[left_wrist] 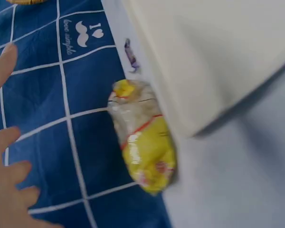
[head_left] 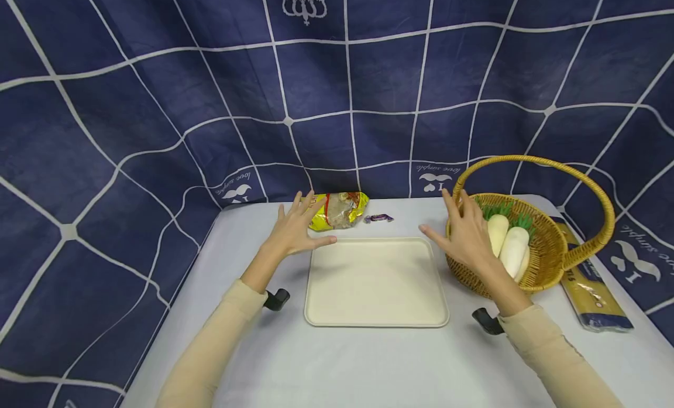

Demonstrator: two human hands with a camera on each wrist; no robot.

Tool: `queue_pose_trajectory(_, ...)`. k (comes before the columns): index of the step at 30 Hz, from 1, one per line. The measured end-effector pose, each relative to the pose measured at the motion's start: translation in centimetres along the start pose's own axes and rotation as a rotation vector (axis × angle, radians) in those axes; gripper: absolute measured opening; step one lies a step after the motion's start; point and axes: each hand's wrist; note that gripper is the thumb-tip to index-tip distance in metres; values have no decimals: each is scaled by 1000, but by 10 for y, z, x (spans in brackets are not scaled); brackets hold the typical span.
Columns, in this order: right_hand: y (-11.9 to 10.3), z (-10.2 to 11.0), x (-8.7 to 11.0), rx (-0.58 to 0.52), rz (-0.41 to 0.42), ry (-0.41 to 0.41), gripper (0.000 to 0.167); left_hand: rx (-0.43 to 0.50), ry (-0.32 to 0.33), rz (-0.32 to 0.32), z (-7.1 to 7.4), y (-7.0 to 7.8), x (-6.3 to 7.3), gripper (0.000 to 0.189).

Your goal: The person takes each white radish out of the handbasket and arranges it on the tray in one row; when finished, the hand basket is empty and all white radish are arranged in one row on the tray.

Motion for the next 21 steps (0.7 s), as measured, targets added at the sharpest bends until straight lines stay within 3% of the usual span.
queue_pose_trajectory(5,42,25,19,-59,-116,-89,92,180,-156,16,-20,-17,25,92)
queue_pose_trajectory(9,74,39,31,-65,-192,-169,93,259,-250,59,-39,-29,41,92)
queue_pose_trajectory(13,95,46,38,-76,-284,-246,95,308,-301,101,-54,-35,52,100)
queue_pose_trajectory(21,117,43,41,-138,-376,-321,94,345,-356,96,-69,-38,59,110)
Point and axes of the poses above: each hand's wrist, its own x-axis away from the middle knuckle, its own z-axis out of the back of the hand, y = z × x, and after that the axes turned 3 degrees about x, right-handed
